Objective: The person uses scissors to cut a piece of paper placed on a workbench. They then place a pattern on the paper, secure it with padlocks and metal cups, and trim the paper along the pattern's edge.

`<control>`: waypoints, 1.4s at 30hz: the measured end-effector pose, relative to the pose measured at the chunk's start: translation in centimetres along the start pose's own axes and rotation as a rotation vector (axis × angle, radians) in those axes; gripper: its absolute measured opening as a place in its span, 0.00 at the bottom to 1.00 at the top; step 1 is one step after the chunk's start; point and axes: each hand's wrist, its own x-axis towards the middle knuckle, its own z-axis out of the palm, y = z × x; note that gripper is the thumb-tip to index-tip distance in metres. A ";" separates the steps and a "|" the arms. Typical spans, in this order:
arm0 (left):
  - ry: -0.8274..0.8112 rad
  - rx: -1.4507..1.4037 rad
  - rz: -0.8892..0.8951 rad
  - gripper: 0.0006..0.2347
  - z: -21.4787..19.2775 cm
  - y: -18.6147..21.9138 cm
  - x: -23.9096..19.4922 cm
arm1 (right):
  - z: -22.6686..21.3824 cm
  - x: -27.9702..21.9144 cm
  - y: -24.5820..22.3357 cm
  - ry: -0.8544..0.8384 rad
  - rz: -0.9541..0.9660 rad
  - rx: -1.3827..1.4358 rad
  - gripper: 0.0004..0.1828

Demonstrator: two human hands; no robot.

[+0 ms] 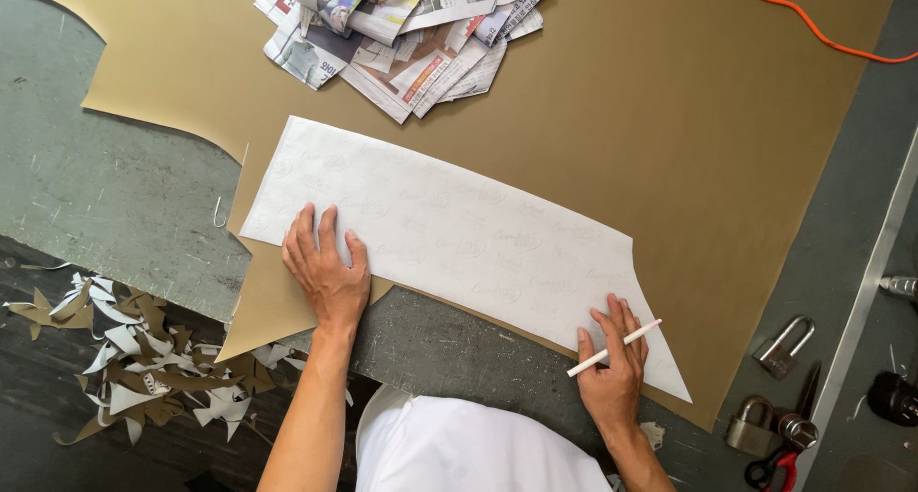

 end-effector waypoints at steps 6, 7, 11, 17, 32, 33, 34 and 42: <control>-0.002 0.000 0.004 0.19 0.0 0.0 0.0 | 0.5 -0.2 0.5 -0.021 -0.011 -0.023 0.18; -0.002 0.001 0.006 0.19 0.1 0.0 0.0 | 0.5 -0.2 0.6 -0.020 -0.013 -0.025 0.18; 0.002 0.000 0.002 0.19 0.1 0.0 0.0 | 0.7 -0.3 0.8 -0.018 -0.024 -0.028 0.18; 0.005 0.004 0.002 0.19 0.1 0.1 0.0 | 0.6 -0.3 0.7 -0.012 -0.023 -0.036 0.18; 0.003 0.029 -0.020 0.20 1.0 -0.6 -0.1 | 0.0 -0.1 -0.1 -0.036 -0.029 -0.020 0.17; 0.008 0.017 -0.028 0.21 1.0 -0.6 -0.1 | 0.1 -0.1 -0.2 -0.037 -0.032 -0.012 0.17; 0.008 0.002 -0.032 0.22 1.0 -0.5 -0.2 | 0.0 -0.4 -0.3 -0.038 -0.029 -0.009 0.16; -0.012 -0.021 -0.078 0.22 1.2 -0.7 -0.2 | 0.1 -0.4 0.0 -0.045 -0.033 -0.007 0.16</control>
